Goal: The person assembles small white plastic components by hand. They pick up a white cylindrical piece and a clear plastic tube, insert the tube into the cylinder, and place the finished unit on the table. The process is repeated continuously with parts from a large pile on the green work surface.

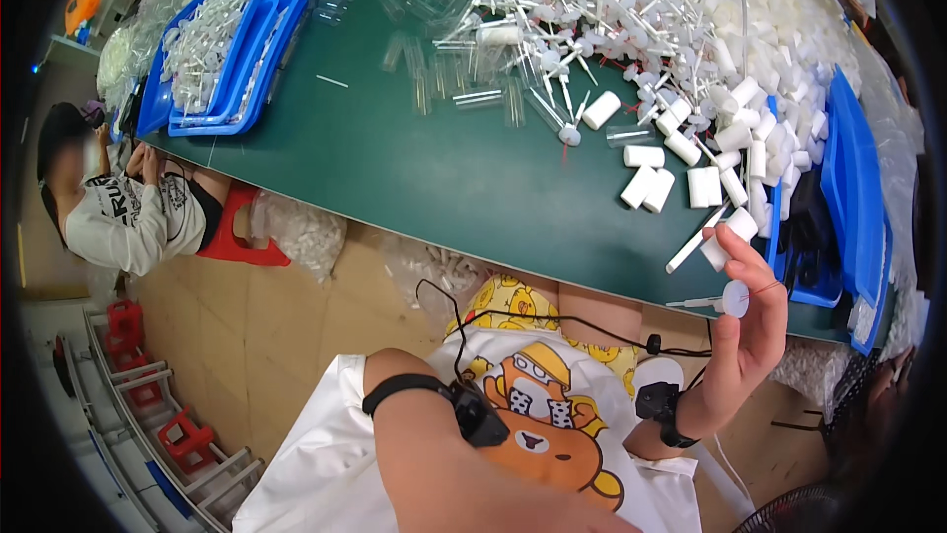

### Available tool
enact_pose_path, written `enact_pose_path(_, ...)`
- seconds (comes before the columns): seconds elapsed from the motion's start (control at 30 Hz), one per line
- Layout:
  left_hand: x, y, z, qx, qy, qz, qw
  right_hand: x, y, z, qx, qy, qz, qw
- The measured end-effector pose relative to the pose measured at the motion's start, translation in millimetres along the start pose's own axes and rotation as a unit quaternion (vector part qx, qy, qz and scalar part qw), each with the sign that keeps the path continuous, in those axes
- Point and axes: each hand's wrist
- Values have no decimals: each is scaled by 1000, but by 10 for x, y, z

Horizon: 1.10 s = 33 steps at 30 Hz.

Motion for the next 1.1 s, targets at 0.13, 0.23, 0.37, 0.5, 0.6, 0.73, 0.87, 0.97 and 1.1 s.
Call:
enact_pose_path(0.13, -240, -229, -463, 122, -93, -80, 985, -119, -76, 69, 151, 24, 22, 988)
enact_pose_path(0.23, -415, -404, -666, 149, 97, -280, 943, -245, -38, 140, 300, 4, 35, 953)
enact_pose_path(0.37, -427, -646, -658, 40, 224, -394, 891, -281, -18, 177, 357, -70, 63, 929)
enact_pose_path(0.5, -524, -854, -630, -59, 242, -361, 899, -251, 27, 160, 279, -133, 55, 949)
enact_pose_path(0.6, -540, -879, -668, -86, 277, -353, 890, -228, 26, 194, 265, -126, 78, 953)
enact_pose_path(0.73, -518, -817, -712, -116, 345, -388, 847, -201, 96, 217, 186, -71, 56, 978)
enact_pose_path(0.87, -524, -822, -716, -76, 317, -440, 837, -163, 107, 239, 146, -50, 42, 987)
enact_pose_path(0.97, -484, -808, -664, -87, 323, -434, 836, -148, 109, 256, 87, -81, 16, 993)
enact_pose_path(1.1, -513, -828, -694, -15, 302, -443, 844, -170, 174, 259, 23, -98, 3, 995)
Point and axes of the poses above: each hand's wrist, its own x-axis towards the middle knuckle, its own z-axis out of the palm, y = z × x, and after that the axes turned 2 degrees about y, right-handed
